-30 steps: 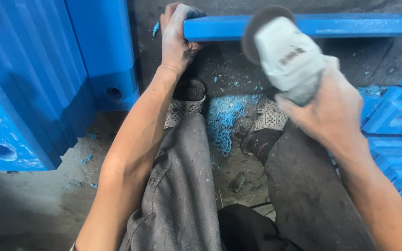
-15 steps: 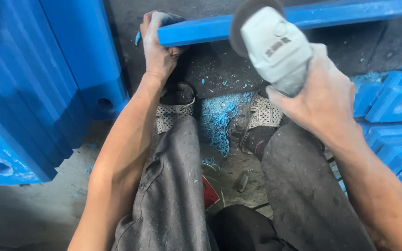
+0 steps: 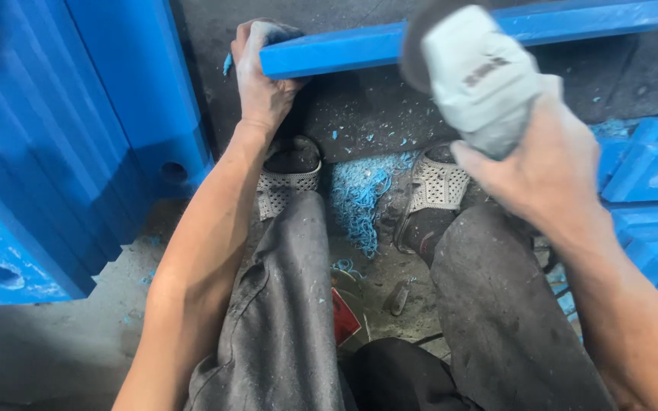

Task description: Using an angle grinder to smooth and finish the edges of blue plastic industrial components on a factory floor.

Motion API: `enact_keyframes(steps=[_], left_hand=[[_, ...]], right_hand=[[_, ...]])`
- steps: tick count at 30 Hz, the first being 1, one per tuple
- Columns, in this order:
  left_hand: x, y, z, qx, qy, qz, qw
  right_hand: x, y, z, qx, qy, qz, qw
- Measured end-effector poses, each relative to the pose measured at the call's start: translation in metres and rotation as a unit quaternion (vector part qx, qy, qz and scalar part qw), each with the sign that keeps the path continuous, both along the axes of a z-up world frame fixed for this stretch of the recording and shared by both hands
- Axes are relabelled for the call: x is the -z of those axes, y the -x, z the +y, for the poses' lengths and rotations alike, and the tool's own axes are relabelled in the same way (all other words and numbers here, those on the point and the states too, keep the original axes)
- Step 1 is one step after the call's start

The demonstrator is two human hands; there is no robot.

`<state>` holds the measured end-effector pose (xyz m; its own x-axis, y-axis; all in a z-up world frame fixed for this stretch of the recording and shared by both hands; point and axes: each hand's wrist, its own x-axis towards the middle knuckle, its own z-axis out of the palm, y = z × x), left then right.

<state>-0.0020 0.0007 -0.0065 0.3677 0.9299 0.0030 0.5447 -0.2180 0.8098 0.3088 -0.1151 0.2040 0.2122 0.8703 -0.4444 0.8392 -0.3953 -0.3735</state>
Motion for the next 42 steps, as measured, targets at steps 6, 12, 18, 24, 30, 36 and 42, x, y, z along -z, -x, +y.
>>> enact_keyframes(steps=[6, 12, 18, 24, 30, 36, 42], left_hand=[[0.002, -0.002, 0.001, -0.002, 0.0, -0.001, 1.0], [0.002, -0.002, -0.002, -0.009, -0.002, -0.008, 1.0], [-0.003, 0.002, 0.0, 0.008, 0.008, 0.006, 1.0], [0.01, 0.004, -0.005, -0.006, 0.02, -0.028, 0.999], [0.018, -0.004, -0.005, -0.075, 0.103, -0.103, 0.986], [-0.005, -0.009, -0.002, -0.022, 0.022, -0.03, 0.999], [0.004, -0.005, -0.002, -0.013, 0.01, -0.035, 0.999]], right_hand=[[-0.004, 0.006, 0.004, -0.036, 0.0, 0.022, 0.999], [-0.007, 0.01, 0.004, -0.01, 0.029, 0.013, 0.999], [-0.001, 0.047, 0.028, -0.056, 0.011, 0.047, 0.997], [0.006, 0.071, 0.046, -0.07, 0.052, 0.031, 0.996], [0.003, 0.03, 0.019, -0.054, 0.064, 0.031, 0.996], [0.009, -0.066, -0.042, 0.073, 0.078, -0.034, 0.994], [0.027, -0.133, -0.085, 0.092, -0.044, -0.029, 0.994]])
